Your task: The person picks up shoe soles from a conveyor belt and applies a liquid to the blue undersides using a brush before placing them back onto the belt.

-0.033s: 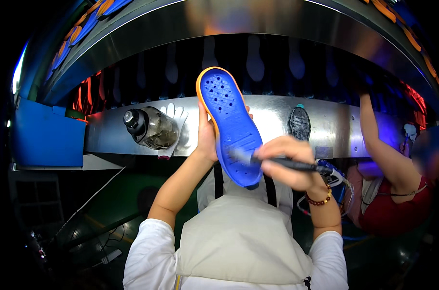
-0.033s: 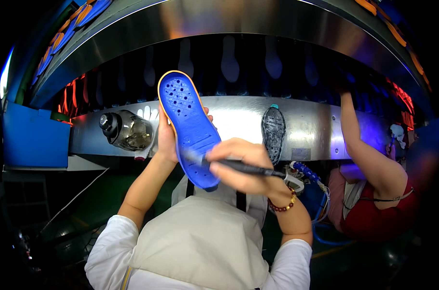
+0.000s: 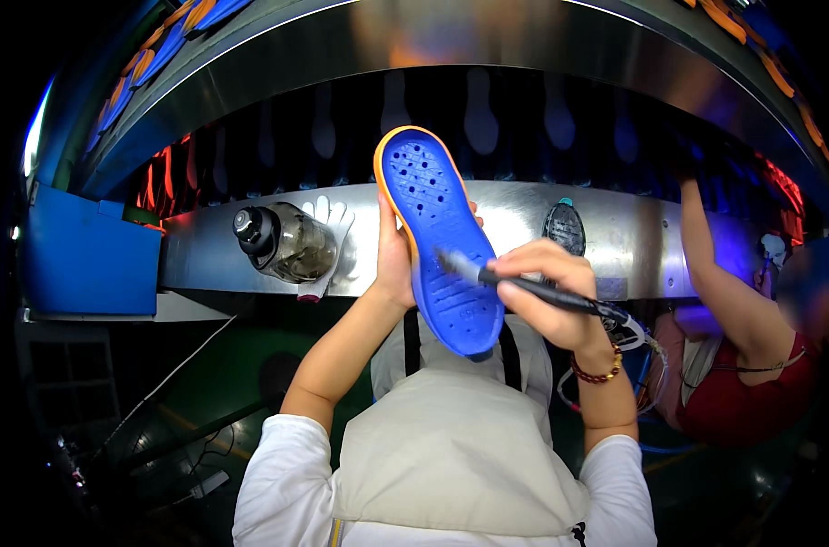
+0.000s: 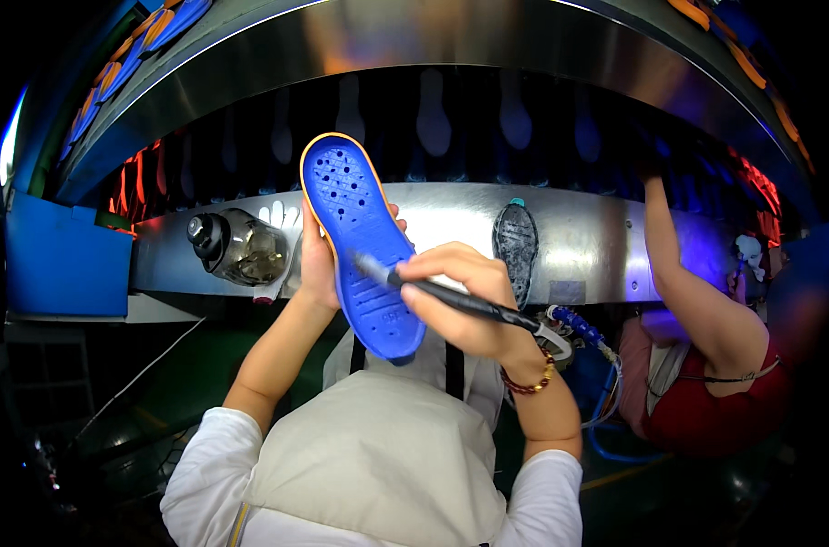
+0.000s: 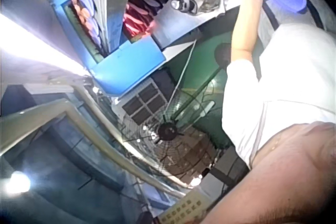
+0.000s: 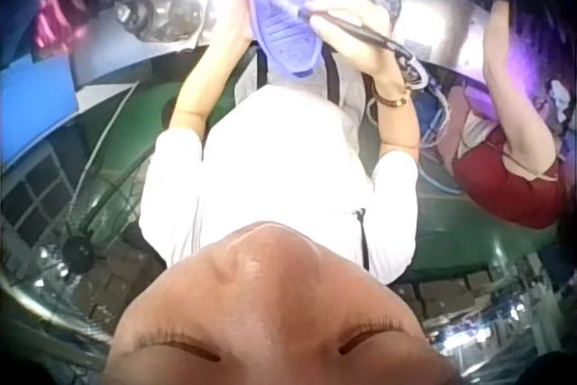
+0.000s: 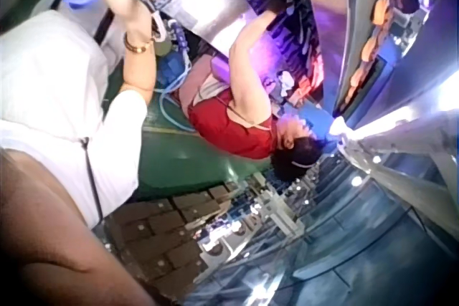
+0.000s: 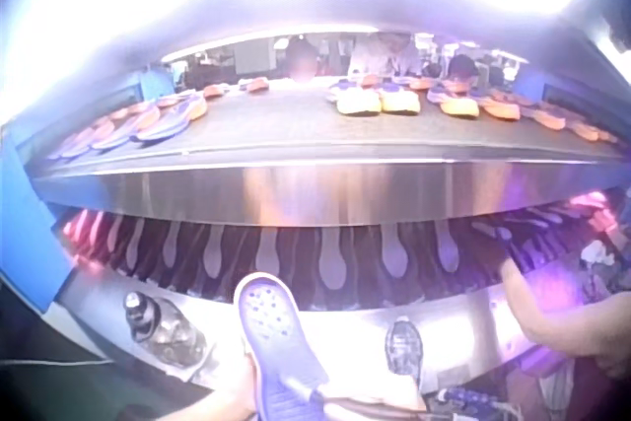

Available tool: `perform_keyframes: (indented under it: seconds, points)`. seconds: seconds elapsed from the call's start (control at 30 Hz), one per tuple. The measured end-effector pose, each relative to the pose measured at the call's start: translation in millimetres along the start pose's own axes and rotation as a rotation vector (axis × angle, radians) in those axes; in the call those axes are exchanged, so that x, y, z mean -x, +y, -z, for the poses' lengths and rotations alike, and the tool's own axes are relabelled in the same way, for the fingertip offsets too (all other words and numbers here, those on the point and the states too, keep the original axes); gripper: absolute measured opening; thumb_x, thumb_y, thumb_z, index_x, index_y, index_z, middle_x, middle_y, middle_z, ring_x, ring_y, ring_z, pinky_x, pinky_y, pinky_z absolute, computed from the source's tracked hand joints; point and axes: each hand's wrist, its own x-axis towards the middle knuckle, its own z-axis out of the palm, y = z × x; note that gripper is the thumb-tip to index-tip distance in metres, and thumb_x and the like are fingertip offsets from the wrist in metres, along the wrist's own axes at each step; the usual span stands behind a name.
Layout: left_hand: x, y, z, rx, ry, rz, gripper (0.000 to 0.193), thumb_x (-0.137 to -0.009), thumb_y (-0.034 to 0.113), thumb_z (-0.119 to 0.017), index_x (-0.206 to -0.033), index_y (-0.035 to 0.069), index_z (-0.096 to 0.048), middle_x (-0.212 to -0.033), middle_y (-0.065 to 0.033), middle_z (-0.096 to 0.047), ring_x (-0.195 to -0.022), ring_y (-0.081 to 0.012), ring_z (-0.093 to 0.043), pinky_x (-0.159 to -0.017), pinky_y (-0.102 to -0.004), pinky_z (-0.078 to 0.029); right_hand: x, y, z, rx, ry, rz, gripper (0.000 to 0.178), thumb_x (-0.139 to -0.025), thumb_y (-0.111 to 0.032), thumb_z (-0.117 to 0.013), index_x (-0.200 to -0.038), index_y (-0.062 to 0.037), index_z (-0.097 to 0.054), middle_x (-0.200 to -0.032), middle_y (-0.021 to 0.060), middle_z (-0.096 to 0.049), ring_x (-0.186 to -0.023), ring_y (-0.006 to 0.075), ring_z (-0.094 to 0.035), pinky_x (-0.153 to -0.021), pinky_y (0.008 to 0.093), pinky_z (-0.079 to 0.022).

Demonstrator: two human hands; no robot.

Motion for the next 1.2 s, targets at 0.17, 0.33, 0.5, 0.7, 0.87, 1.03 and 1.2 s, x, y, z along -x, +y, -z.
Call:
perform_keyframes:
  seconds: [0.17,0.33,0.5,0.7,0.87,1.03,1.2]
  points:
    - [1.4,7.2,-18.9,-0.003,-0.086,-0.065,0.083,-0.081,0.07,-0.012,-0.122,0.004,-0.042,-0.108,-0.0158,-0.054,-0.099,-0.0293,-0.054,-0.085,-0.0457,-0.046,4.9,-19.0,-10.1,-0.022,-0.231,0.161,0.016,-0.066,-0.003,-0.067,-0.082,-0.0009,-0.063,-0.082,0.0112,-0.064,-0.083,0.0242,-0.062,-0.076,0.0335,-0.047]
    - [6.6,18.6,-20.8,-0.037,-0.054,-0.111,0.086,-0.08,0.071,-0.011,-0.122,0.003,-0.043,-0.11,-0.016,-0.053,-0.1,-0.0272,-0.054,-0.084,-0.0425,-0.047,14.8,0.5,13.7,-0.015,-0.003,-0.003,0.018,-0.068,0.001,-0.066,-0.085,0.0002,-0.065,-0.086,0.0144,-0.065,-0.084,0.0249,-0.062,-0.078,0.0333,-0.049]
    - [6.5,27.0,-25.4,-0.076,-0.126,-0.126,0.089,-0.079,0.072,-0.014,-0.122,0.0,-0.042,-0.111,-0.0176,-0.053,-0.101,-0.0267,-0.054,-0.086,-0.0404,-0.047,22.9,-5.8,8.5,-0.215,-0.375,0.056,0.019,-0.066,-0.001,-0.071,-0.085,0.0001,-0.066,-0.09,0.0105,-0.066,-0.097,0.0256,-0.057,-0.086,0.0353,-0.045]
    - [6.0,34.6,-42.4,0.035,-0.085,-0.109,0.074,-0.087,0.06,-0.02,-0.129,0.001,-0.037,-0.119,-0.0205,-0.049,-0.107,-0.0351,-0.051,-0.092,-0.0478,-0.041,31.8,12.2,-2.0,-0.7,0.024,-0.16,0.019,-0.075,0.003,-0.059,-0.094,0.0049,-0.058,-0.101,0.019,-0.06,-0.099,0.0247,-0.056,-0.091,0.034,-0.042]
    - [34.0,-7.1,-53.1,0.098,-0.204,-0.198,0.069,-0.087,0.052,-0.029,-0.134,0.002,-0.027,-0.126,-0.0191,-0.044,-0.11,-0.0365,-0.049,-0.094,-0.0495,-0.04,33.0,2.4,-24.4,-0.829,0.209,-0.143,0.02,-0.077,0.004,-0.057,-0.097,0.0049,-0.056,-0.103,0.0194,-0.059,-0.1,0.0235,-0.056,-0.089,0.0338,-0.043]
    - [27.1,1.4,-35.5,0.01,-0.162,-0.146,0.053,-0.091,0.036,-0.034,-0.13,0.0,-0.033,-0.12,-0.0169,-0.05,-0.107,-0.0244,-0.053,-0.093,-0.0371,-0.042,31.7,-10.9,-15.0,-0.515,0.025,-0.113,0.017,-0.074,0.006,-0.06,-0.091,0.0052,-0.06,-0.097,0.0195,-0.061,-0.095,0.0254,-0.059,-0.085,0.0338,-0.045]
    - [22.4,3.6,-43.6,0.009,-0.143,-0.195,0.051,-0.092,0.034,-0.034,-0.128,-0.002,-0.036,-0.119,-0.0171,-0.052,-0.106,-0.0251,-0.054,-0.092,-0.0367,-0.043,22.1,-16.6,-13.3,-0.32,-0.089,-0.004,0.019,-0.069,0.006,-0.063,-0.089,0.005,-0.062,-0.093,0.0182,-0.063,-0.092,0.0265,-0.061,-0.084,0.0339,-0.046]
